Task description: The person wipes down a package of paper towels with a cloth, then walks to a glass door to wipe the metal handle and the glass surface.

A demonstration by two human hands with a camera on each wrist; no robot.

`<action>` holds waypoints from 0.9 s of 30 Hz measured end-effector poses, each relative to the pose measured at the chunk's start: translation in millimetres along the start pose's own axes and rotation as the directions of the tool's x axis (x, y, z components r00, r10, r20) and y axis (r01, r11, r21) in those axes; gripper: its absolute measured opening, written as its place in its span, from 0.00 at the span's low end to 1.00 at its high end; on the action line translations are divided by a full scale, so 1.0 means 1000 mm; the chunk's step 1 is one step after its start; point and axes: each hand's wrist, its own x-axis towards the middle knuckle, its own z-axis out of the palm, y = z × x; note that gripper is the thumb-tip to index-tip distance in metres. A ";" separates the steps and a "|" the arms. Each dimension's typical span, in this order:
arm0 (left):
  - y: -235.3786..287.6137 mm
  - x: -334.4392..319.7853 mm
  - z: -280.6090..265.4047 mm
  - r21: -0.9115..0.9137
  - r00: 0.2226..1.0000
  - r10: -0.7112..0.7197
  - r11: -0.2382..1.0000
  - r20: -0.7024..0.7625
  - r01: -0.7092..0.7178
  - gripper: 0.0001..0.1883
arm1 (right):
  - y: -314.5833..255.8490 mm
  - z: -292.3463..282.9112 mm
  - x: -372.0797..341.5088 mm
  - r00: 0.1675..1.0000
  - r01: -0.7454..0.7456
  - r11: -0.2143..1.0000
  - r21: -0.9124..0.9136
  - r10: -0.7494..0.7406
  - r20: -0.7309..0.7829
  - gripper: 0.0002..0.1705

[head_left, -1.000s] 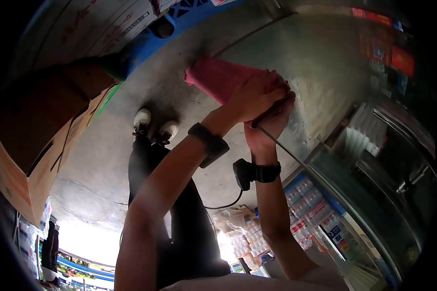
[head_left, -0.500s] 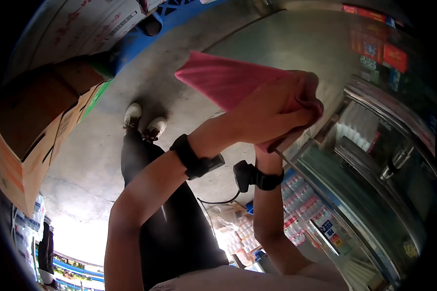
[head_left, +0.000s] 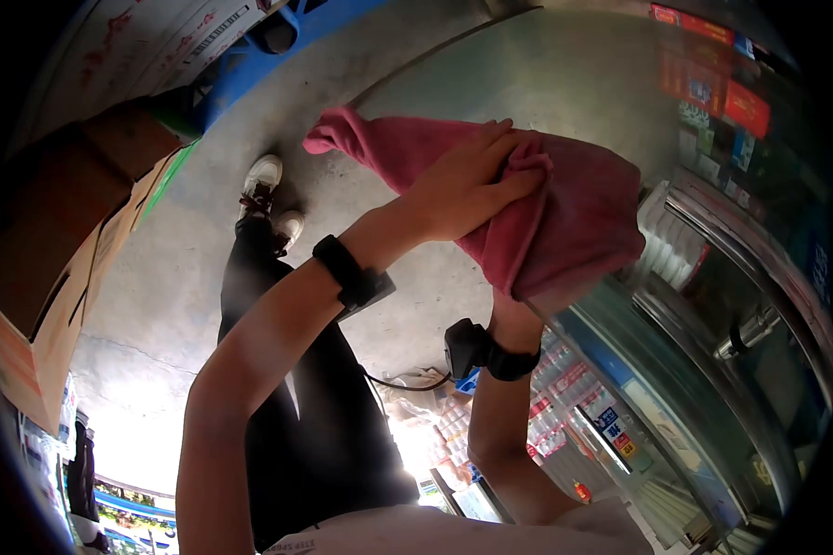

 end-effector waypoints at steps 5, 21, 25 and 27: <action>0.016 0.010 -0.015 -0.195 0.911 -0.280 0.917 0.304 0.347 0.34 | -0.002 -0.033 0.013 0.845 -0.107 0.328 -0.939 -0.467 -0.259 0.46; 0.062 0.021 -0.001 -0.227 0.975 -0.106 0.962 0.195 0.150 0.30 | -0.020 -0.020 -0.011 0.879 -0.048 0.106 -0.993 -0.467 -0.093 0.49; 0.063 0.013 -0.002 -0.082 0.993 -0.090 0.992 0.072 0.096 0.23 | -0.034 0.001 -0.033 0.863 0.100 0.053 -0.994 -0.502 0.060 0.51; 0.071 0.009 -0.010 -0.060 0.989 -0.139 0.988 0.045 0.141 0.22 | -0.023 0.020 -0.029 0.865 0.160 0.207 -0.965 -0.500 0.036 0.49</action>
